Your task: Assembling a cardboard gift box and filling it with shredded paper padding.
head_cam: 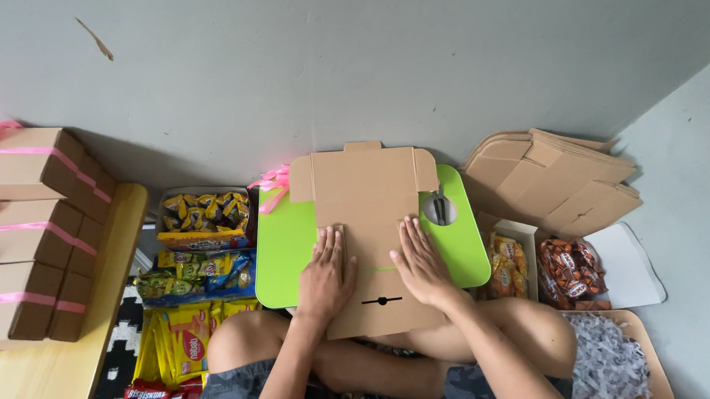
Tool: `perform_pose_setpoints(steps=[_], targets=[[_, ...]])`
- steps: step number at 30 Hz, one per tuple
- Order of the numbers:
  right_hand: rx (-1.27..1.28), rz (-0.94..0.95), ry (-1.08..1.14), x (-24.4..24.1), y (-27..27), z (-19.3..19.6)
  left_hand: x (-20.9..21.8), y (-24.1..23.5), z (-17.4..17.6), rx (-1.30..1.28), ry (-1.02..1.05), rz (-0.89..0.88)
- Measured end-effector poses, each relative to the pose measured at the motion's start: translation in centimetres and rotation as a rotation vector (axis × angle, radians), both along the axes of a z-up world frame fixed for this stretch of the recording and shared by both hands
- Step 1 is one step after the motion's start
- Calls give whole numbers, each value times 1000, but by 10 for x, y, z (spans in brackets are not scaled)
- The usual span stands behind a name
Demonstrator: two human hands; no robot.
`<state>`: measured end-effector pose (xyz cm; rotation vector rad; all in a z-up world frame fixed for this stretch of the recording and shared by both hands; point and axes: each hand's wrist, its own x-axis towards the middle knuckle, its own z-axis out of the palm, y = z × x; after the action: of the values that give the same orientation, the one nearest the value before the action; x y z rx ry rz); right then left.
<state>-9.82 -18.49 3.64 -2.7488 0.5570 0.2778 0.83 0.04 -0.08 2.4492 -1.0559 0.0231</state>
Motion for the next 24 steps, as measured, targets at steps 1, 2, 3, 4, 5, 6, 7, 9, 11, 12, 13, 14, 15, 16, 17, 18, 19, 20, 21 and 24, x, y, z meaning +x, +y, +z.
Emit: perform_pose_setpoints(steps=[1, 2, 3, 4, 5, 6, 7, 9, 11, 12, 13, 14, 15, 16, 17, 18, 19, 20, 21, 24], targets=[[0, 0, -4, -3, -1, 5, 1, 3, 4, 0, -4, 0], [154, -40, -110, -6, -3, 9, 3, 5, 7, -95, 83, 21], [308, -79, -209, -10, -4, 13, 2, 8, 9, -189, 177, 44], [310, -76, -207, -7, -5, 10, 3, 6, 0, -188, 178, 47], [223, -60, -172, -6, -6, 7, 3, 4, -10, -153, 72, 39], [136, -42, -138, -5, -7, 3, 3, 1, -19, -118, -34, 30], [135, -41, -140, -4, -7, 2, 3, -1, -23, -120, -36, 31], [-49, 34, -120, -7, -6, -1, -1, -4, -31, -81, -147, 38], [-69, 32, -130, -4, -5, -7, 1, -3, -29, -77, -189, 31], [-91, 33, -141, -4, -5, -10, 3, -3, -28, -74, -234, 27], [-95, 34, -145, -3, -13, -11, 6, -4, -27, -79, -237, 28], [55, -4, -176, -3, -21, -13, 9, -4, -27, -116, -242, 17], [212, -44, -201, -4, -25, -17, 9, 0, -28, -146, -242, 6], [213, -43, -199, -6, -28, -18, 10, 1, -32, -145, -240, 7], [253, -49, -227, -6, -31, -18, 12, 2, -35, -168, -228, -14], [292, -54, -255, -6, -36, -19, 15, 2, -38, -191, -216, -34], [295, -58, -249, -8, -27, -16, 13, 2, -38, -188, -209, -37], [157, -24, -233, -9, -19, -12, 10, 2, -37, -173, -223, -29], [16, 15, -221, -7, -13, -7, 11, 1, -35, -160, -242, -17], [-124, 26, -176, -9, -10, -4, 7, 1, -34, -159, -243, -2]])
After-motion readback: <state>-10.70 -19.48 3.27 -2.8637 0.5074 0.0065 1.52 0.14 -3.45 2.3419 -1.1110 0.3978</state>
